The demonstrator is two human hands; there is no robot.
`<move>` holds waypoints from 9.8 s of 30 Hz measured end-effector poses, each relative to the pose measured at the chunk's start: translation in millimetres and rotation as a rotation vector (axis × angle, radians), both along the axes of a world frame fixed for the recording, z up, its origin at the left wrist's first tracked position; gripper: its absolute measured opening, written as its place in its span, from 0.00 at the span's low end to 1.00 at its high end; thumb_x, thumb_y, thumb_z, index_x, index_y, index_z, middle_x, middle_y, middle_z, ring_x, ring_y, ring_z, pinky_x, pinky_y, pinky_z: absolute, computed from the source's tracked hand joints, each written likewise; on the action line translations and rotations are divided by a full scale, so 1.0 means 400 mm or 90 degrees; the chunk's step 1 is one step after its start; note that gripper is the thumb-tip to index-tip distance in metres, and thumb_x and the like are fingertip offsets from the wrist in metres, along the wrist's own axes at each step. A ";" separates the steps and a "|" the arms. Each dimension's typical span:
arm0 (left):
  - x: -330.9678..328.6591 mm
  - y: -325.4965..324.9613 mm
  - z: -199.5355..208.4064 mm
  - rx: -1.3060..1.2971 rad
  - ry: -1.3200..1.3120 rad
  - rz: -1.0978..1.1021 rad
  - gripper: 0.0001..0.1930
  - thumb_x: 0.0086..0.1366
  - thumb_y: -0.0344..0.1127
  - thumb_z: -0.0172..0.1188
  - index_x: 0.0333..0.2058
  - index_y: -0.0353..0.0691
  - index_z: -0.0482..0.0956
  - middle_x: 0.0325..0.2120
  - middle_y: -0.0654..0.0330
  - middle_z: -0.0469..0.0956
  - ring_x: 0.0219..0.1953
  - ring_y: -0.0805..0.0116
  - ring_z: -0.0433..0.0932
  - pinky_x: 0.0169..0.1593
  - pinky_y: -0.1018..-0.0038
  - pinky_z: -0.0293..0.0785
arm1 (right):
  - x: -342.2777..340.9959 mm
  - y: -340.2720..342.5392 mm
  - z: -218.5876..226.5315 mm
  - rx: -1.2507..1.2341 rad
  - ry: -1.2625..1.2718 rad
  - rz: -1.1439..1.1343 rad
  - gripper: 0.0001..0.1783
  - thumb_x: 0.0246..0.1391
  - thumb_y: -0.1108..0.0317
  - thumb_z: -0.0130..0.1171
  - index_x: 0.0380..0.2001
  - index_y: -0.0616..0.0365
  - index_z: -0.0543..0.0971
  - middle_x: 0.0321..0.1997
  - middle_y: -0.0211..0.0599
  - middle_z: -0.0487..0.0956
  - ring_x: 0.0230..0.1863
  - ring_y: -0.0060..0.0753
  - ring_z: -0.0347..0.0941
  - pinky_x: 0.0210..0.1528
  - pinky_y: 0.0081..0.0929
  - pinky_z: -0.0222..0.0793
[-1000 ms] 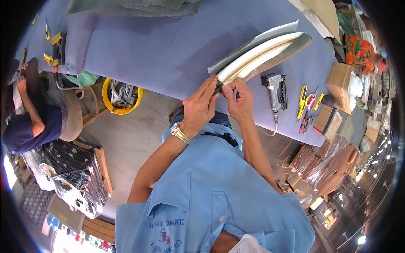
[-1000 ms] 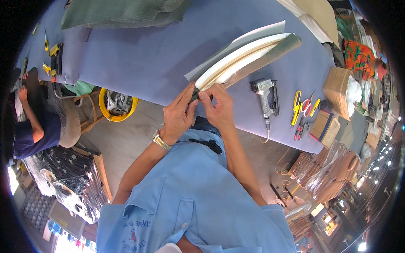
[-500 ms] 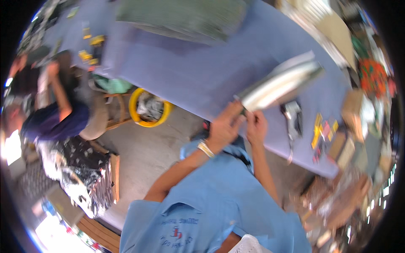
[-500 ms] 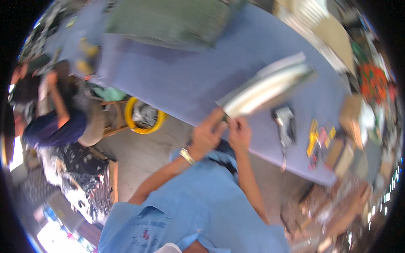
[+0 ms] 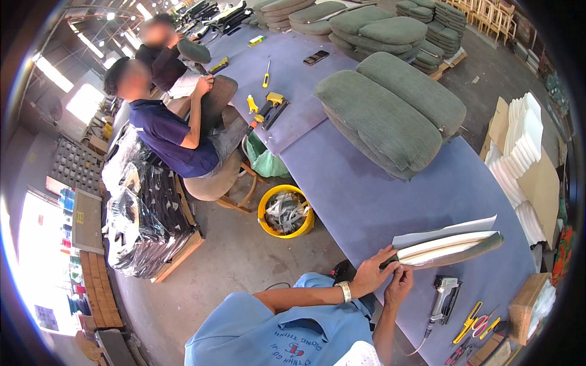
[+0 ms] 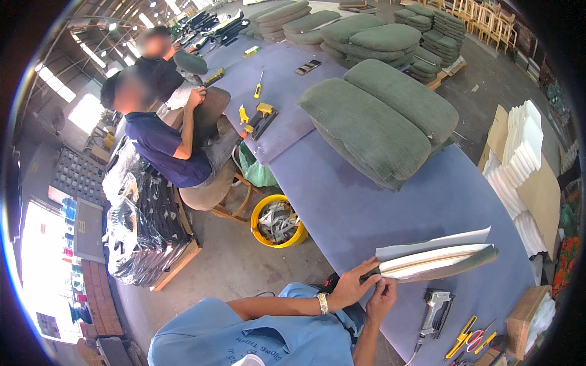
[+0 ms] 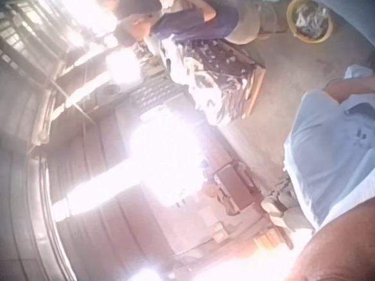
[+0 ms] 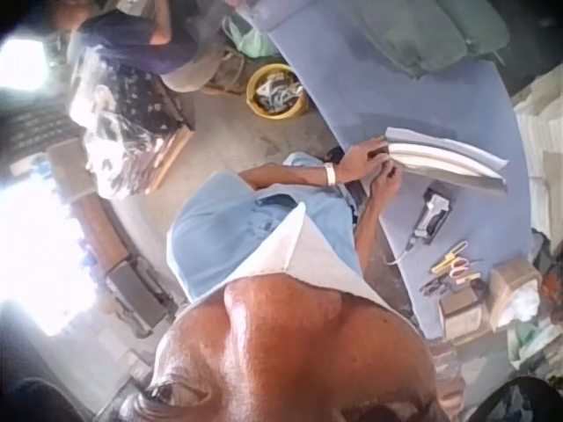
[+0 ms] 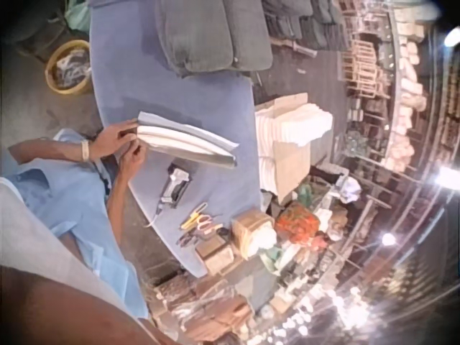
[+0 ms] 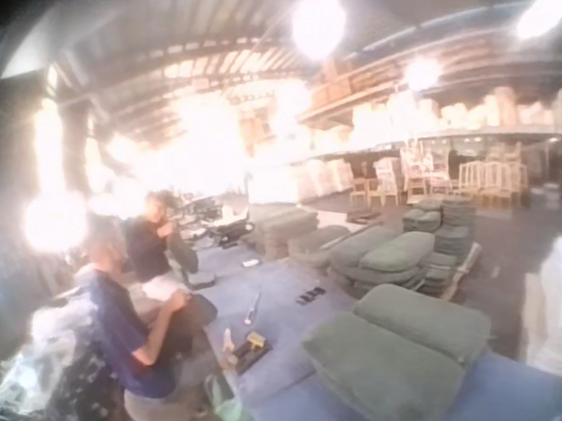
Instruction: The person assembles a cushion by folding and stapling fabric around foam using a staple gun, then trims excess fabric with a utility knife. The person repeats this process on multiple cushions at a workbench in a workshop.
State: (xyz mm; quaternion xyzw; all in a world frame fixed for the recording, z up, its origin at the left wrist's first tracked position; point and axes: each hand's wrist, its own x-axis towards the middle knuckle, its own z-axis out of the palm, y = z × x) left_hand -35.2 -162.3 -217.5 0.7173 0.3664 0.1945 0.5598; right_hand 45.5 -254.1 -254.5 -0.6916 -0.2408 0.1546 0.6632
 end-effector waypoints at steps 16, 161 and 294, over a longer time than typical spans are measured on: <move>0.013 -0.060 0.066 0.139 0.041 0.038 0.24 0.71 0.42 0.65 0.60 0.35 0.77 0.62 0.44 0.75 0.61 0.48 0.78 0.58 0.63 0.80 | 0.230 -0.348 0.048 -0.229 -0.052 -0.044 0.14 0.64 0.66 0.62 0.47 0.64 0.82 0.45 0.41 0.83 0.46 0.37 0.79 0.50 0.33 0.74; -0.018 0.075 -0.033 0.179 -0.166 -0.155 0.35 0.52 0.12 0.64 0.62 0.37 0.77 0.61 0.45 0.76 0.65 0.44 0.73 0.65 0.59 0.75 | -0.009 -0.079 0.302 -0.387 -0.089 0.154 0.23 0.45 0.66 0.71 0.47 0.61 0.82 0.40 0.44 0.83 0.38 0.49 0.81 0.41 0.34 0.77; 0.579 -0.369 0.164 0.624 -0.079 -0.567 0.33 0.63 0.34 0.65 0.67 0.43 0.68 0.59 0.52 0.76 0.51 0.47 0.80 0.47 0.58 0.83 | 0.272 -0.508 0.131 -0.429 0.087 0.063 0.15 0.52 0.67 0.57 0.39 0.67 0.82 0.38 0.62 0.83 0.42 0.63 0.81 0.47 0.53 0.76</move>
